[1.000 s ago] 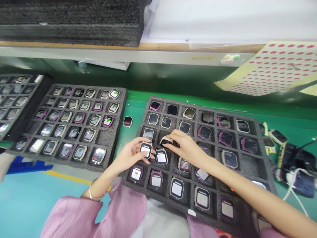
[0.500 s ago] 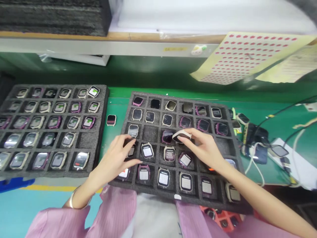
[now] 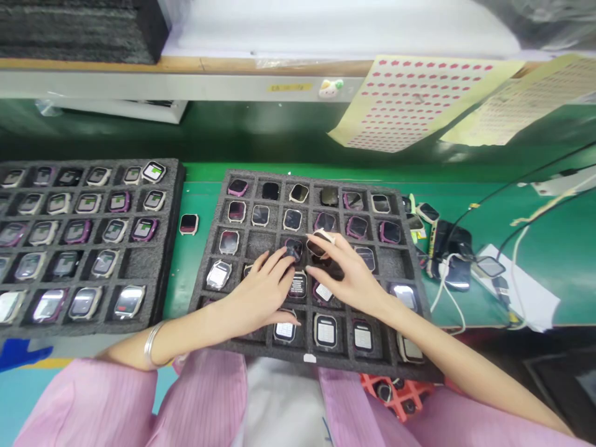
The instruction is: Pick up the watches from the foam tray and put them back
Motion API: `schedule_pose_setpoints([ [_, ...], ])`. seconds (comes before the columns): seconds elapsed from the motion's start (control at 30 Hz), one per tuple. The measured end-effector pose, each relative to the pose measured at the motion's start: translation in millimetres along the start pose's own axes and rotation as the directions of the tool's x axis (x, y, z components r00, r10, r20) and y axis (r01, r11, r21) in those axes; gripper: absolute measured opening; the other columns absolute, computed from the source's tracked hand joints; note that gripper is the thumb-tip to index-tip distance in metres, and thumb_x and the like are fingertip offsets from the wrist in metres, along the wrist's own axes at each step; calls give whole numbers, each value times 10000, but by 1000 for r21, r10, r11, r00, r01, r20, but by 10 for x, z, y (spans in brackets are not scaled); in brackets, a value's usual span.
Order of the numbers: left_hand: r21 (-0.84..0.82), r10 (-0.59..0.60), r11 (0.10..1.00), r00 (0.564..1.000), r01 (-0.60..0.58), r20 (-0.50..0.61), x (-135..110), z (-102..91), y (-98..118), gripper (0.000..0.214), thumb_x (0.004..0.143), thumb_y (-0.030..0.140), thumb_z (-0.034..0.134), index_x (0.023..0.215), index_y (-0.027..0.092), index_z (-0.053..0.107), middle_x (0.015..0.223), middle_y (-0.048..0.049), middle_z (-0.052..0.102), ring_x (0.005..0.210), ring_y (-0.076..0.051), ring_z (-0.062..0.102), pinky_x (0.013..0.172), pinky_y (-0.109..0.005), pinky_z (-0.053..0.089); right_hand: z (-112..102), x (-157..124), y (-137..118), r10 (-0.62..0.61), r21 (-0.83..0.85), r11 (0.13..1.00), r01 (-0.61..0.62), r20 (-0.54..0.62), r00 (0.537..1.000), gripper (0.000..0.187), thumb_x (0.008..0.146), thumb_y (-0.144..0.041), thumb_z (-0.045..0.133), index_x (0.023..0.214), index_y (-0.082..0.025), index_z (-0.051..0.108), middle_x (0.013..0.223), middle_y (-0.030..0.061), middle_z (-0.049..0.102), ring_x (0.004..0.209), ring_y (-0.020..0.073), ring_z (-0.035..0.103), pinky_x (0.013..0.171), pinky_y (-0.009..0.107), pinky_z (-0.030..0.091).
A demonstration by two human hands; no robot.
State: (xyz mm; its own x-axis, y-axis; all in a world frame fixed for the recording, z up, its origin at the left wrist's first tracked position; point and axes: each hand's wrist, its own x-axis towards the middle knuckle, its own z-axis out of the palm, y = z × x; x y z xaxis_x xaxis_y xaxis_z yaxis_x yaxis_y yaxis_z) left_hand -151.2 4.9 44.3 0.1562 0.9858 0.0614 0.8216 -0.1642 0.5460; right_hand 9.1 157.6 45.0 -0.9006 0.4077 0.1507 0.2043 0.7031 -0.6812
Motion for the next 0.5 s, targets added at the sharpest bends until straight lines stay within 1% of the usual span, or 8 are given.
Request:
schedule_pose_setpoints([
  [0.07,-7,-8,1000,1000,8,-3,-26,16,-5,785,696,521,731,1296,92,462,1386,-282,441,1397,-429,242,1098,-631,232,44,-55,-6,-76,-135,987,82,48,996,628,872,-318,593,1436,-190,349,1342,178,430,1242,335,438,999,526,419],
  [0.1,-4,-15,1000,1000,15,-3,-44,8,-14,795,702,523,725,1311,94,449,1393,-281,432,1397,-428,243,1097,-631,240,67,-76,-9,-101,-192,975,114,74,992,679,860,-343,609,1452,-175,320,1358,193,413,1266,353,403,1004,545,402],
  [0.2,13,-33,999,999,33,-20,-101,-74,-76,797,748,548,669,1359,114,396,1408,-266,412,1399,-409,251,1094,-615,272,131,-102,-15,-119,-298,943,149,117,986,755,861,-439,601,1472,-146,268,1345,224,413,1242,369,408,968,557,414],
  [0.3,65,-60,996,997,64,-54,-156,-216,-194,755,797,579,592,1364,126,384,1409,-239,403,1406,-387,238,1105,-592,281,183,-73,-15,-127,-350,923,161,116,985,784,866,-487,583,1469,-105,259,1336,247,405,1244,377,395,973,550,409],
  [0.4,118,-133,982,985,145,-108,-211,-358,-324,674,837,555,555,1344,139,399,1399,-211,401,1399,-368,248,1107,-568,301,234,-25,-7,-128,-396,904,163,114,985,796,852,-472,610,1446,-53,286,1324,272,401,1234,396,392,986,558,395],
  [0.5,124,-193,969,969,213,-151,-271,-444,-409,605,861,507,551,1334,163,396,1393,-192,394,1387,-353,269,1105,-556,315,271,-1,5,-110,-425,893,150,117,987,791,849,-428,629,1453,-62,272,1316,271,406,1227,410,397,990,588,378],
])
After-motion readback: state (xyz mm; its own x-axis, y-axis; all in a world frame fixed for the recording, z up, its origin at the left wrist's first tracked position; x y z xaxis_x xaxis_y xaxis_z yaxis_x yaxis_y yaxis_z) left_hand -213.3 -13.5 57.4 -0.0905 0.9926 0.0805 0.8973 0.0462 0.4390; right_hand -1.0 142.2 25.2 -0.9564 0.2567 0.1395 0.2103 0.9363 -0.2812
